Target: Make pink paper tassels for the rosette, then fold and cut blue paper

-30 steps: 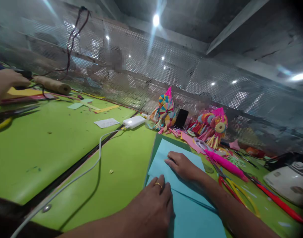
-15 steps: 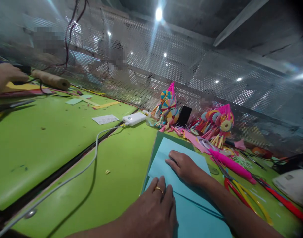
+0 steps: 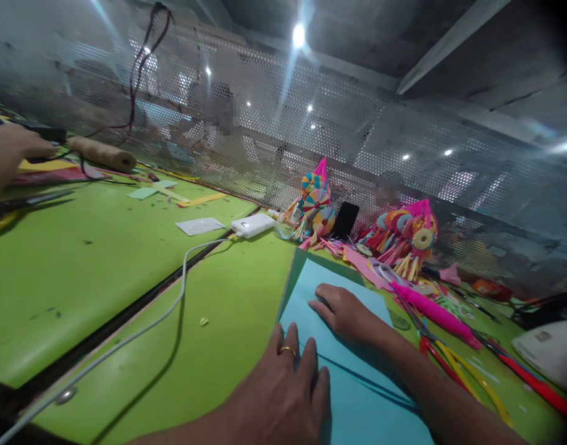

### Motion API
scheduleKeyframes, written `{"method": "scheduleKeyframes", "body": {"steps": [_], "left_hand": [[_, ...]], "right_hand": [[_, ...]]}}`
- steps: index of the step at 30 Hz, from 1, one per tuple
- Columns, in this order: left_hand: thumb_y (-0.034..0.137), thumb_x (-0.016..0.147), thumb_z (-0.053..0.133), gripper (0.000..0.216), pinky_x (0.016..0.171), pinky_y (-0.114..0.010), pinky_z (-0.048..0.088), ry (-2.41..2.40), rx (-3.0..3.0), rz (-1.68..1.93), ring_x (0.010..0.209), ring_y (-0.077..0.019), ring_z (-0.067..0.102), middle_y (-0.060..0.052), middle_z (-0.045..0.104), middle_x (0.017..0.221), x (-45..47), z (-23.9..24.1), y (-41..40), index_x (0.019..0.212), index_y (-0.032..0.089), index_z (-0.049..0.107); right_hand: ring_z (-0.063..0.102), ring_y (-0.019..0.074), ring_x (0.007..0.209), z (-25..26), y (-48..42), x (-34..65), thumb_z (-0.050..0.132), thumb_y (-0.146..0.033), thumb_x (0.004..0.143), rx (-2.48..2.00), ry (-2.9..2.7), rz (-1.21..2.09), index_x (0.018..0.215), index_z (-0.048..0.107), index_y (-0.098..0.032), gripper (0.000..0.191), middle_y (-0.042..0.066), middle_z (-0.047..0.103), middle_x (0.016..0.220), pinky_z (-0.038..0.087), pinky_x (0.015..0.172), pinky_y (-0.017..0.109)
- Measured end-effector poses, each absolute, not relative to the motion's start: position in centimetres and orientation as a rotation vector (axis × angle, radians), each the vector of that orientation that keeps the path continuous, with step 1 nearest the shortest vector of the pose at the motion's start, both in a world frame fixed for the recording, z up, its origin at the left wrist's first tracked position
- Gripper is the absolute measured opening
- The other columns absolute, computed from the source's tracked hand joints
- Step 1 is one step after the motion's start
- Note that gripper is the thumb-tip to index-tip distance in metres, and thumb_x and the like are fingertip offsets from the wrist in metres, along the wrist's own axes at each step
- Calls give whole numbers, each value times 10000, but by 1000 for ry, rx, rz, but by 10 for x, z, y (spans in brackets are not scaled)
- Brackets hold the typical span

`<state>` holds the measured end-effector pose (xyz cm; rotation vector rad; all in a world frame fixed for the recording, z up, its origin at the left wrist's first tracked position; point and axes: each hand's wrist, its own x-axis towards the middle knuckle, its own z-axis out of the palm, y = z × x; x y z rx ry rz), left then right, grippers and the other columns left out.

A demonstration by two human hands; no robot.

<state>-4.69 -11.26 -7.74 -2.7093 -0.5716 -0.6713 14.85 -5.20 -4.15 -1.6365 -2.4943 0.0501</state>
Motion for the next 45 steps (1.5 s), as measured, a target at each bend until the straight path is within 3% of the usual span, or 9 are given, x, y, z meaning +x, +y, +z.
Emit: {"method": "scheduleKeyframes", "body": {"steps": [7, 15, 22, 26, 32, 45], "left_hand": [[260, 879, 472, 339, 828, -672, 386, -642, -2776, -554, 1095, -426, 527, -261, 549, 1206, -47, -85, -114, 1186, 146, 559], [269, 865, 525, 354, 865, -615, 404, -624, -2787, -505, 1092, -384, 546, -243, 579, 1184, -52, -77, -115, 1199, 156, 554], [305, 833, 555, 362, 903, -638, 363, -699, -2652, -715, 1128, -402, 510, -214, 582, 1187, -52, -109, -112, 1180, 200, 567], [295, 844, 524, 373, 897, -634, 368, -679, -2594, -757, 1107, -393, 526, -205, 589, 1176, -55, -104, -113, 1207, 210, 551], [267, 836, 523, 436, 892, -621, 387, -691, -2666, -607, 1109, -386, 530, -224, 568, 1202, -57, -95, -114, 1266, 194, 507], [262, 837, 522, 453, 940, -614, 359, -732, -2593, -673, 1176, -384, 478, -229, 542, 1231, -55, -113, -113, 1276, 157, 483]], "right_hand": [[444, 135, 667, -42, -54, 148, 461, -331, 923, -1652, -2462, 25, 798, 484, -184, 194, 1, 539, 750, 271, 608, 257], [469, 136, 695, -43, -54, 149, 439, -342, 938, -1640, -2466, 9, 829, 471, -196, 185, -2, 551, 781, 268, 616, 257], [481, 136, 699, -44, -54, 149, 450, -340, 934, -1640, -2459, -15, 831, 476, -198, 178, -1, 559, 787, 261, 613, 258], [477, 134, 682, -43, -54, 148, 453, -337, 933, -1654, -2457, -39, 837, 474, -199, 169, -4, 564, 789, 237, 595, 264], [480, 136, 685, -45, -54, 147, 455, -338, 933, -1651, -2465, -62, 851, 476, -199, 163, 0, 572, 806, 218, 587, 270], [488, 138, 697, -43, -56, 148, 445, -331, 937, -1613, -2471, -60, 853, 464, -199, 158, 0, 570, 806, 246, 599, 265]]}}
